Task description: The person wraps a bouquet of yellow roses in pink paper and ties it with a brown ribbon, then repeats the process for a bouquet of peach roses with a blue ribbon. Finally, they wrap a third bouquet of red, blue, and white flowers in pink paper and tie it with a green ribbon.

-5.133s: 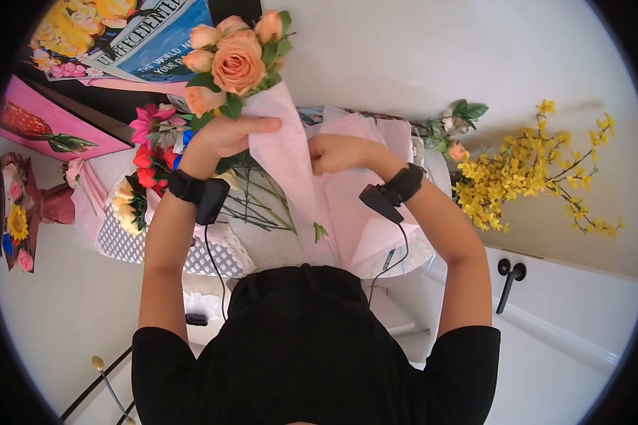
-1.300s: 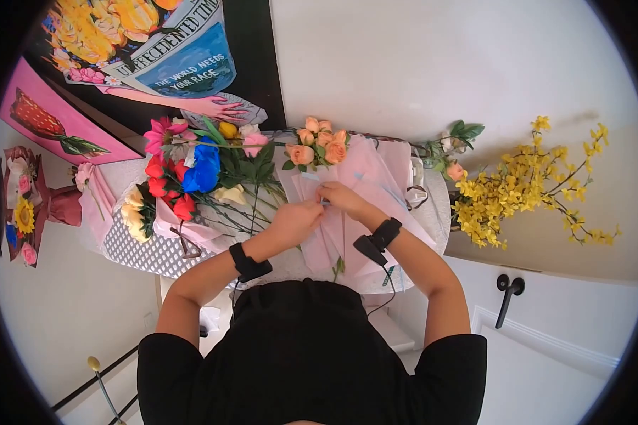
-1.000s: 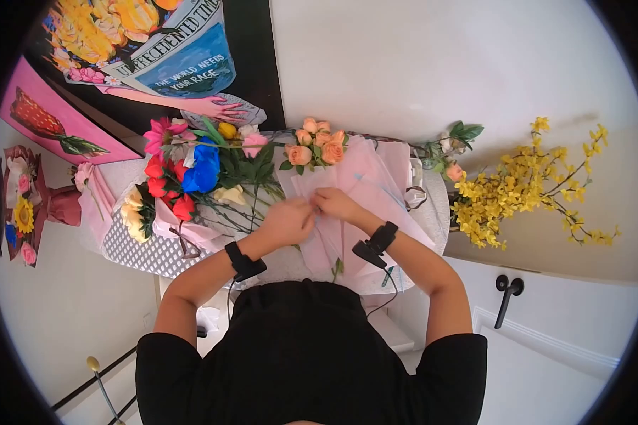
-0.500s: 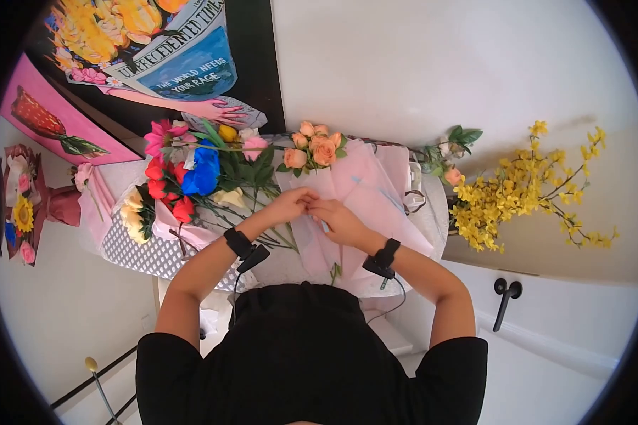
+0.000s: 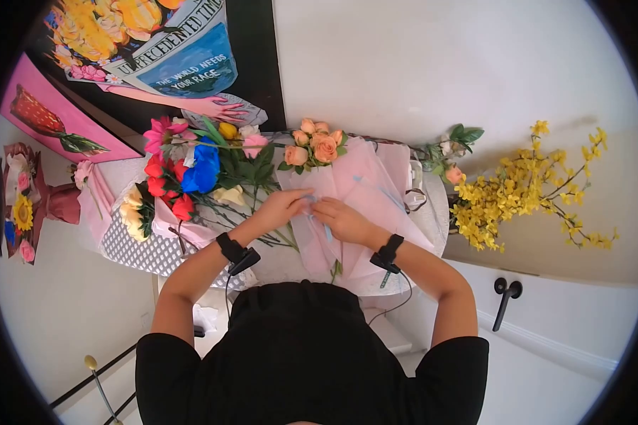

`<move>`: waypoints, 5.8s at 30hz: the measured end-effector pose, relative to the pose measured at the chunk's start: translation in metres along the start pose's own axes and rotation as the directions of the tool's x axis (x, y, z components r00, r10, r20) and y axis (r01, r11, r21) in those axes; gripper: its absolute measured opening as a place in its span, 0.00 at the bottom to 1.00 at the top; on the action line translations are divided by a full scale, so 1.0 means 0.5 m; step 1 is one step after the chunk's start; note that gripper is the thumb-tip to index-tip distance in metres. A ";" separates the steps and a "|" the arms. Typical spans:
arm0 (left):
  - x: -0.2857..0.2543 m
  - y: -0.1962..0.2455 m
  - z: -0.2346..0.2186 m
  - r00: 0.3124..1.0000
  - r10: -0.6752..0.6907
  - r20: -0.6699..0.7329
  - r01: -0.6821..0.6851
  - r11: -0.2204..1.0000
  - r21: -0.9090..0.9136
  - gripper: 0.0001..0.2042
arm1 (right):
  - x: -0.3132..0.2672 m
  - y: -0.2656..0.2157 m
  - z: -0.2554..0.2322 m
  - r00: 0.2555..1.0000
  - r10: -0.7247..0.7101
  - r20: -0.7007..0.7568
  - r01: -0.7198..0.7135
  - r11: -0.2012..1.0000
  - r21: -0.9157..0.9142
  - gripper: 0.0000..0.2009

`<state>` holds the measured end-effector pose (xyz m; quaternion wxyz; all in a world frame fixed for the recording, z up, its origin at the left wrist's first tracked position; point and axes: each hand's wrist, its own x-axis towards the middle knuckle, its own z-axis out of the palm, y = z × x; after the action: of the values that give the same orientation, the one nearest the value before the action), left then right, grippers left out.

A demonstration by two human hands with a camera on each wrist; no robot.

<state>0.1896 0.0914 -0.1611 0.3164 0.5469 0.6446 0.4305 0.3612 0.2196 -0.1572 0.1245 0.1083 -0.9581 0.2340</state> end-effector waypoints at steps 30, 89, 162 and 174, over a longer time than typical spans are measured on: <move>0.012 0.020 0.033 0.987 -0.060 0.146 -0.035 0.818 0.574 0.17 | -0.027 -0.005 -0.032 0.992 -0.126 -0.003 0.120 0.949 -0.291 0.13; -0.021 -0.008 0.105 0.955 -0.207 -0.212 0.156 0.959 -0.238 0.05 | 0.034 -0.038 0.045 0.636 0.768 -0.083 -0.584 0.548 0.599 0.04; 0.053 -0.009 0.056 0.856 -0.441 0.269 0.516 0.707 -0.483 0.07 | 0.010 -0.040 0.034 0.795 0.502 -0.340 -0.462 0.865 0.196 0.10; 0.040 -0.041 0.038 0.992 -0.127 -0.007 0.125 0.962 0.241 0.06 | 0.002 -0.039 -0.004 0.914 0.372 -0.164 -0.389 0.917 -0.088 0.06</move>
<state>0.1934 0.1143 -0.1862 0.2771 0.5409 0.7244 0.3255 0.3659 0.2037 -0.1469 0.1512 -0.1053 -0.9615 0.2037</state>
